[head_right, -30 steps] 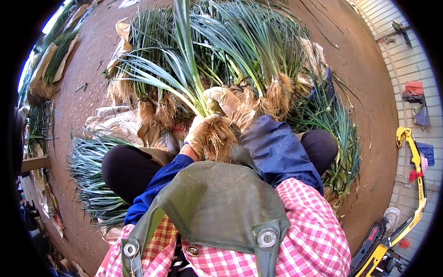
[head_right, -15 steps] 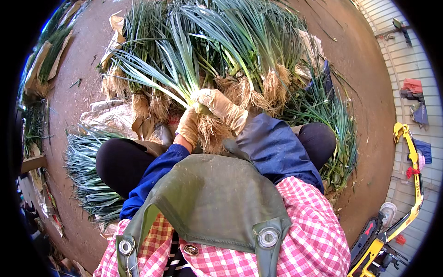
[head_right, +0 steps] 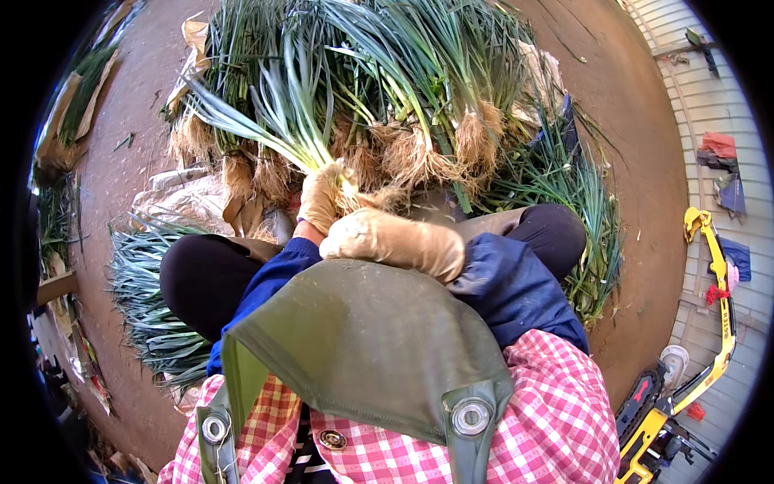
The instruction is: The person sorts through green onion-like plants, peeling away outer layers by hand, gathering them into bundles, and lifting the bundles.
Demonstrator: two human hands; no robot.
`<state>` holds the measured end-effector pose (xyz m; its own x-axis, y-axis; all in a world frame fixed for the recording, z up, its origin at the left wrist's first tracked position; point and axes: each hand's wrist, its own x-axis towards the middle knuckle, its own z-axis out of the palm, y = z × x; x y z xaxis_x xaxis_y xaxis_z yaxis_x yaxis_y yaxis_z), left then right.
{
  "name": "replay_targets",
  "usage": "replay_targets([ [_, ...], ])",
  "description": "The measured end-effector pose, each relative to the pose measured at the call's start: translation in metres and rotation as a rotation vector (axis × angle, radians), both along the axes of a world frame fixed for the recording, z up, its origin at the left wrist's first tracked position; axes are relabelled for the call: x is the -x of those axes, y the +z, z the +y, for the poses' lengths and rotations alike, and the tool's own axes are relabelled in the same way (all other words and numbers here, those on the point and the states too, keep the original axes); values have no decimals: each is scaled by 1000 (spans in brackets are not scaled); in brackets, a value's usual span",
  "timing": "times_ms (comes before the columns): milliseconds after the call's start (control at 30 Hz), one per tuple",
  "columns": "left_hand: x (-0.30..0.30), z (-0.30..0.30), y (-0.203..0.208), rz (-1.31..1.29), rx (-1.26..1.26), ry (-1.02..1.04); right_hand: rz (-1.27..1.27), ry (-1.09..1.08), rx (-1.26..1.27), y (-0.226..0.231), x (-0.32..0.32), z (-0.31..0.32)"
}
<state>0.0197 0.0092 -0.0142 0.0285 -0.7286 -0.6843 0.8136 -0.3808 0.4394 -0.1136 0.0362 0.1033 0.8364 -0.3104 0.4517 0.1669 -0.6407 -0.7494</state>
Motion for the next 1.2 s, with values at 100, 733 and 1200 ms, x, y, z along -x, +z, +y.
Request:
replay_targets([
  [100,-2,-10,-8,320,146,-119,516,-102,-479,2,52,-23],
  [733,13,-8,7,308,308,-175,813,-737,-206,-71,27,-42],
  [1200,30,0,29,441,176,-47,230,-994,-958,-113,35,-21],
])
